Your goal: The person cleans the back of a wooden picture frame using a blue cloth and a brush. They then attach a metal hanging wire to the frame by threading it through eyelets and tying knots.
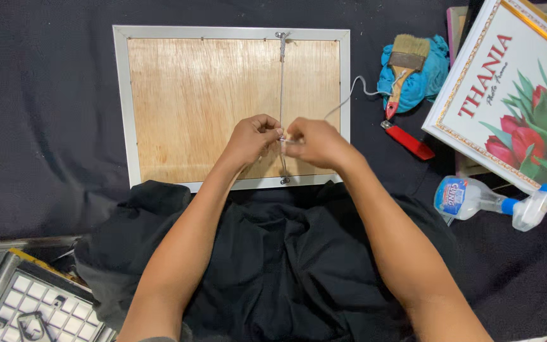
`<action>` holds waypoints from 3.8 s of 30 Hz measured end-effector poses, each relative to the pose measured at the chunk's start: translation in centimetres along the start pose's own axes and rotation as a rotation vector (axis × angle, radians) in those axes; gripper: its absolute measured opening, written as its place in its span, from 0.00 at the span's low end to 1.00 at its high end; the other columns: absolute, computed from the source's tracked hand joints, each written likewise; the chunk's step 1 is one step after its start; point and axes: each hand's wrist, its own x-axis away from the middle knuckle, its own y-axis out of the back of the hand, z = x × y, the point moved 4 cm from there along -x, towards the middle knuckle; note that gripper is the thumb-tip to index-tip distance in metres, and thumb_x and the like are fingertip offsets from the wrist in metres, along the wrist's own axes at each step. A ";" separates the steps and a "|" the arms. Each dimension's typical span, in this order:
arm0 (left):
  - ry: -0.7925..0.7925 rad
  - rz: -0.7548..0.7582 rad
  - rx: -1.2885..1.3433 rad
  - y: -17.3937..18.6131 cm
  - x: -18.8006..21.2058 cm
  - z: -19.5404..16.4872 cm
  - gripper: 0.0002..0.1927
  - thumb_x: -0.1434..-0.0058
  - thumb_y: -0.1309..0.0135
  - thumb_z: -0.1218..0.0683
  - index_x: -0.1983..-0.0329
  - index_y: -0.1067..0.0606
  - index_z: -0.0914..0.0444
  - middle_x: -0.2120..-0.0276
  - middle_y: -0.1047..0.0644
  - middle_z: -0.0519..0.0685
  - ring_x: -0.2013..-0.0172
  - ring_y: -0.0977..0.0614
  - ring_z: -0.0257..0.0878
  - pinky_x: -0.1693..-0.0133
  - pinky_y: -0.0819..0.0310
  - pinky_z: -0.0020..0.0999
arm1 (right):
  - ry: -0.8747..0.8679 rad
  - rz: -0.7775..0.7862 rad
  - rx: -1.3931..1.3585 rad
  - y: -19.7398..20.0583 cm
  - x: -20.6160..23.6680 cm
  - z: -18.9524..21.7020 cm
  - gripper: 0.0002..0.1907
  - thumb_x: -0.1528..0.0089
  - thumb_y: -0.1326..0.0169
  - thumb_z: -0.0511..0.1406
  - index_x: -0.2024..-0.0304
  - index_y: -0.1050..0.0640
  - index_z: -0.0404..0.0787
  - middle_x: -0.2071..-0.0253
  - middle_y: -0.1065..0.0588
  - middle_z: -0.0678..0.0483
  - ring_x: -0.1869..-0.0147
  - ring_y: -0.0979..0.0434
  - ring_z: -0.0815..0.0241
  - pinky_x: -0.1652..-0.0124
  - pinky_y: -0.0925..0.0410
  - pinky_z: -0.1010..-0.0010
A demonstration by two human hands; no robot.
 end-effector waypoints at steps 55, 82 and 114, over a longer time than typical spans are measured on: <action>-0.160 0.000 -0.171 -0.2 0.3 -0.8 0.06 0.36 0.43 0.57 0.62 0.23 0.65 0.70 0.23 0.44 0.69 0.25 0.30 0.64 0.28 0.27 | -0.259 -0.060 0.149 -1.9 0.5 2.1 0.17 0.44 0.40 0.46 0.73 0.17 0.39 0.72 0.20 0.46 0.65 0.19 0.47 0.61 0.28 0.57; -0.164 0.056 -0.071 -0.5 -0.2 -0.3 0.05 0.34 0.45 0.59 0.62 0.26 0.67 0.69 0.24 0.45 0.68 0.21 0.30 0.63 0.24 0.26 | -0.266 0.072 -0.718 2.6 0.3 -0.5 0.09 0.48 0.38 0.36 0.75 0.17 0.35 0.71 0.21 0.47 0.67 0.25 0.58 0.65 0.31 0.66; -0.084 0.053 -0.049 -0.5 -0.2 0.2 0.05 0.33 0.47 0.59 0.61 0.26 0.67 0.70 0.24 0.44 0.68 0.21 0.31 0.64 0.24 0.27 | -0.104 -0.003 -0.033 1.1 -0.2 -1.3 0.11 0.41 0.41 0.39 0.64 0.16 0.38 0.71 0.19 0.48 0.67 0.20 0.53 0.63 0.30 0.63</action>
